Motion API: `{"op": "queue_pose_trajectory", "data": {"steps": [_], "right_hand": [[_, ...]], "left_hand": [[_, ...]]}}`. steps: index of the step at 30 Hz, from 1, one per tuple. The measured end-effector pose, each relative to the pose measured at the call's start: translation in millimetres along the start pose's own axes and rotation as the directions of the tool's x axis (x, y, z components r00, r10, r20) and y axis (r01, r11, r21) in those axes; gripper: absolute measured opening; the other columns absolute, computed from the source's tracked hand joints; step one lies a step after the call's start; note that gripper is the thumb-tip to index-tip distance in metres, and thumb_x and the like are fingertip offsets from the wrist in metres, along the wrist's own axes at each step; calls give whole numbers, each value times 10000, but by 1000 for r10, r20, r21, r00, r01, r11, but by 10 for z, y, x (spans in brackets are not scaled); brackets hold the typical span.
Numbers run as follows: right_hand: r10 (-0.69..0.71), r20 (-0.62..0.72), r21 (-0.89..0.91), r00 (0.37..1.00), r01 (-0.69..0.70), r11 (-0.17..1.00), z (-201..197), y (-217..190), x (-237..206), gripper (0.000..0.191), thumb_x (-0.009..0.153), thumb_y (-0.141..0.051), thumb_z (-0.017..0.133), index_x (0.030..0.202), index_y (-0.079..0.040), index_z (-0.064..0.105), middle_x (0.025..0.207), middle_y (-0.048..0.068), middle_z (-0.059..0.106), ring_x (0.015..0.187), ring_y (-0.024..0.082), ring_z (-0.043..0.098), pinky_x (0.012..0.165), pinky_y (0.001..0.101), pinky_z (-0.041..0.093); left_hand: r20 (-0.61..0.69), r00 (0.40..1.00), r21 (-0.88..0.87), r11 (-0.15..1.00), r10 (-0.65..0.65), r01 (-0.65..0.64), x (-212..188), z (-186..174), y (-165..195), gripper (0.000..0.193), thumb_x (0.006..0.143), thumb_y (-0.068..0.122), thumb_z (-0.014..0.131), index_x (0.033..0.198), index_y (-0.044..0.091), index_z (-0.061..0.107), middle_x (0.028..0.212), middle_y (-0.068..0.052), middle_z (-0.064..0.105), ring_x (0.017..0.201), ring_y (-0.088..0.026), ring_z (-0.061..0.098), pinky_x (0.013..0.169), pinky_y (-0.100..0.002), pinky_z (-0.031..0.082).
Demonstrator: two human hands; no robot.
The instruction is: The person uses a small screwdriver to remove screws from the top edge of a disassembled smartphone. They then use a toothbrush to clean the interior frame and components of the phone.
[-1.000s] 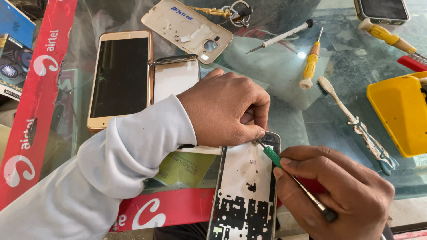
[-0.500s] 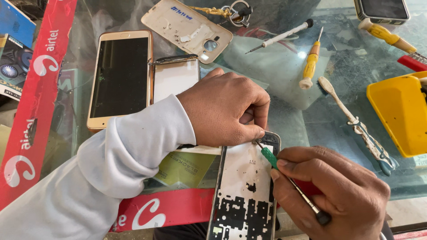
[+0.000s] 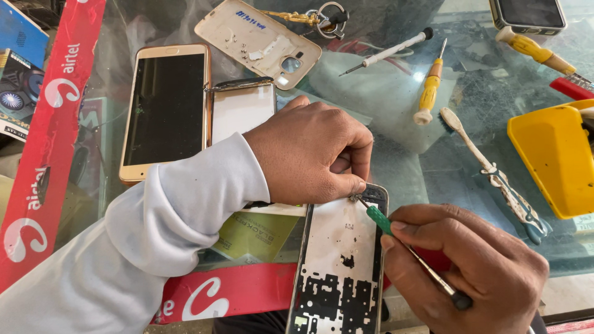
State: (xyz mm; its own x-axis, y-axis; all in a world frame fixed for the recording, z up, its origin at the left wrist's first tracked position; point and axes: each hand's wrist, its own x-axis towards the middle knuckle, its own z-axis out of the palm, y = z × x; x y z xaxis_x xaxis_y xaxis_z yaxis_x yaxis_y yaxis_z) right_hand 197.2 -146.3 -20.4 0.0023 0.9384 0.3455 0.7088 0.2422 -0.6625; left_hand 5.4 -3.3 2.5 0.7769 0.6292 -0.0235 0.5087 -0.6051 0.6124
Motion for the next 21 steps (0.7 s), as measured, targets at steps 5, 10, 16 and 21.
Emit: {"op": "queue_pose_trajectory", "data": {"steps": [5, 10, 16, 21], "right_hand": [[-132, 86, -56, 988, 137, 989, -24, 34, 11, 170, 730, -129, 859, 815, -81, 720, 884, 47, 780, 769, 136, 734, 623, 249, 583], [-61, 39, 4, 997, 61, 998, -11, 9, 0, 163, 725, -98, 836, 834, -63, 719, 879, 49, 774, 769, 137, 742, 626, 250, 592], [-127, 58, -63, 990, 131, 989, -23, 12, 19, 174, 708, -106, 848, 801, -48, 712, 869, 70, 773, 757, 153, 734, 624, 265, 592], [-183, 53, -19, 982, 184, 983, -38, 9, 16, 159, 726, -91, 837, 813, -54, 709, 867, 74, 759, 752, 142, 785, 651, 268, 603]], "left_hand": [[-9, 1000, 13, 1000, 0, 0, 2, 9, 5, 124, 735, 287, 754, 768, 168, 765, 646, 38, 699, 660, -132, 693, 908, -385, 454], [-7, 1000, 14, 1000, 12, -12, -2, 0, 2, 127, 747, 293, 754, 757, 166, 762, 655, 37, 696, 671, -134, 691, 901, -383, 465], [-11, 1000, 18, 1000, 1, -1, 9, 4, 0, 129, 730, 287, 757, 757, 160, 754, 658, 37, 700, 676, -136, 695, 895, -389, 463], [-16, 999, 7, 999, 33, -33, -3, 4, 0, 123, 744, 286, 751, 761, 165, 758, 674, 43, 704, 689, -131, 700, 904, -381, 481]]}}
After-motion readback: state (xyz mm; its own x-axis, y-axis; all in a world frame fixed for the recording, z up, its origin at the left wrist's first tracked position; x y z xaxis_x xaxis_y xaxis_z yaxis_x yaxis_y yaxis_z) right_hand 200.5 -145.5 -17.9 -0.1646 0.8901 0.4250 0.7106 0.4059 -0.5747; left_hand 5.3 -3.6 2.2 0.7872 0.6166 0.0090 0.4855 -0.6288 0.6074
